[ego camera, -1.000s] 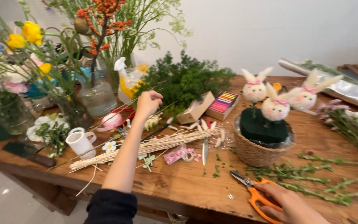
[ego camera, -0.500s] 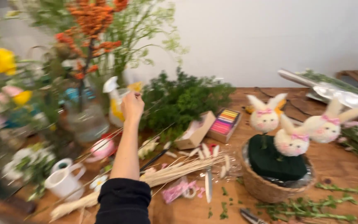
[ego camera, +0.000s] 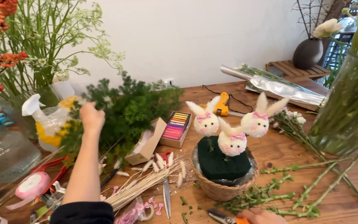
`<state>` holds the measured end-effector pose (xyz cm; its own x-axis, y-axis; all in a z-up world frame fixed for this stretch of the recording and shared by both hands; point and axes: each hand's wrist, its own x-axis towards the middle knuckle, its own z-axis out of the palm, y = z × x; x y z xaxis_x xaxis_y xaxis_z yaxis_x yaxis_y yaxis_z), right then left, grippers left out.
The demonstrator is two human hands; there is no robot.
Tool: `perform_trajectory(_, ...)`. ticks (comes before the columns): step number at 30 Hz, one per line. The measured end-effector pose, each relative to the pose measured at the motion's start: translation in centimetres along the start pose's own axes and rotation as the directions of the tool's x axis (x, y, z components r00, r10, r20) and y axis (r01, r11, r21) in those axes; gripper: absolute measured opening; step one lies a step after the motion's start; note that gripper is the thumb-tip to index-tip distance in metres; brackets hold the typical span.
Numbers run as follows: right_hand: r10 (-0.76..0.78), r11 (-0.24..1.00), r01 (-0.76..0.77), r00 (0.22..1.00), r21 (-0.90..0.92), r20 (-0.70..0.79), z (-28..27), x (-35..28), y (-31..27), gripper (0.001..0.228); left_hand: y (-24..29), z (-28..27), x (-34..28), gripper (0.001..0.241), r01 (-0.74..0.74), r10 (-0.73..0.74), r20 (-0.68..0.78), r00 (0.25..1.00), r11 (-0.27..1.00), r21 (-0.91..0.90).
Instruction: The person arranges a floral display by inserting stems with decorative bunny heads into a foam block inside a basket. They then trim and add green foliage around the arrangement using shears.
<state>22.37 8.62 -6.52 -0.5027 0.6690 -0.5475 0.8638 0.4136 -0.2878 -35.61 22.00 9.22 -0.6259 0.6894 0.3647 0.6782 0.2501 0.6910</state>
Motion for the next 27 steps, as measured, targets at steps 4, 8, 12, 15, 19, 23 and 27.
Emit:
perform_trajectory(4,0.153,0.988,-0.154,0.987,0.017,0.057,-3.6,-3.1,-3.0,0.043,-6.9,1.6,7.4,0.05,-0.238,0.244,-0.335,0.91,0.969,0.06)
perform_trajectory(8,0.117,0.987,-0.123,0.991,0.103,0.061,-6.1,-4.4,-8.4,0.039,-3.5,-3.4,3.1,0.046,-0.051,0.017,-0.182,0.983,0.982,-0.181)
perform_trajectory(12,0.154,0.948,-0.171,0.985,0.267,0.083,-6.5,-5.9,-11.7,0.034,1.2,-7.3,-2.3,0.068,0.005,-0.045,-0.118,0.992,0.946,-0.323)
perform_trajectory(15,-0.024,0.935,0.036,0.999,0.353,-0.039,-5.6,-5.1,-13.0,0.042,4.2,-9.9,-5.6,0.084,0.046,-0.094,-0.066,0.993,0.854,-0.518)
perform_trajectory(19,-0.073,0.864,0.093,0.996,0.495,-0.059,-4.1,-2.9,-13.0,0.046,5.3,-12.1,-7.8,0.027,-0.006,-0.045,-0.061,0.997,0.756,-0.655)
perform_trajectory(23,-0.101,0.835,0.117,0.993,0.537,-0.06,-3.1,-3.2,-13.0,0.046,3.6,-11.7,-7.5,0.031,-0.033,-0.026,-0.081,0.996,0.766,-0.642)
perform_trajectory(27,-0.05,0.741,-0.006,0.997,0.672,0.064,-2.0,-2.3,-11.6,0.032,3.7,-12.4,-9.9,0.031,-0.005,0.034,0.061,0.998,0.911,-0.412)
